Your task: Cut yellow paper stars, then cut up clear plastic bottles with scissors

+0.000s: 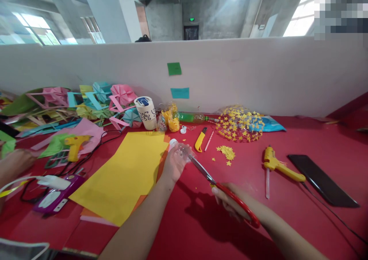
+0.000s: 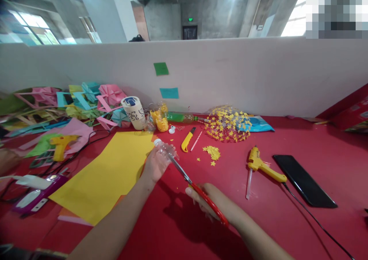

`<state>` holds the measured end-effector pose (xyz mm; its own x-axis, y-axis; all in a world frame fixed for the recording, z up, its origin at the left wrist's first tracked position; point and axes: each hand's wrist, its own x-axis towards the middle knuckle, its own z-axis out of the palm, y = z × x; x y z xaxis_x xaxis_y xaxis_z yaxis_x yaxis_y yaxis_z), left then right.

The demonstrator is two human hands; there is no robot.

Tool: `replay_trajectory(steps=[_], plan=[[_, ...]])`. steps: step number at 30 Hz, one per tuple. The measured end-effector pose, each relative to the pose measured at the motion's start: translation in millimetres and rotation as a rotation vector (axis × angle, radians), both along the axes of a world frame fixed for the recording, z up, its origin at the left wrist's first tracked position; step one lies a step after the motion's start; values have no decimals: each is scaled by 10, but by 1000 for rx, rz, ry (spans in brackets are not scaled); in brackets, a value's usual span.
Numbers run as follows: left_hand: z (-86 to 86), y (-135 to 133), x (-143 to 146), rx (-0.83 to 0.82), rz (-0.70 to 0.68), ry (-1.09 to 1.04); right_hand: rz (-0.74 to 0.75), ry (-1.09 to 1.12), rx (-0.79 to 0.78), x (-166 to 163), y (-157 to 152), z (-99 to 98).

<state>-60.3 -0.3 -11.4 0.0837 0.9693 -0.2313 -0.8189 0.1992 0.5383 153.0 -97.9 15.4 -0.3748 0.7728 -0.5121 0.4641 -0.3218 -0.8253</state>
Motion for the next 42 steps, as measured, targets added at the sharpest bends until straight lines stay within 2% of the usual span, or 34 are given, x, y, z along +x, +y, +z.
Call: replay_trajectory(steps=[8, 20, 30, 34, 39, 42], plan=[[-35, -4, 20, 28, -22, 11, -34, 67, -48, 26, 5, -164], [-52, 8, 8, 15, -14, 15, -41, 54, -49, -39, -17, -38], [-51, 20, 4, 32, -8, -16, -60, -82, -19, -93, -15, 67], [-36, 15, -4, 56, -14, 0, -59, -49, -13, -67, -5, -6], [-45, -8, 6, 63, -34, 80, -40, 94, -23, -17, -18, -175], [-55, -31, 29, 79, -66, 144, -51, 109, -37, -17, -35, -184]])
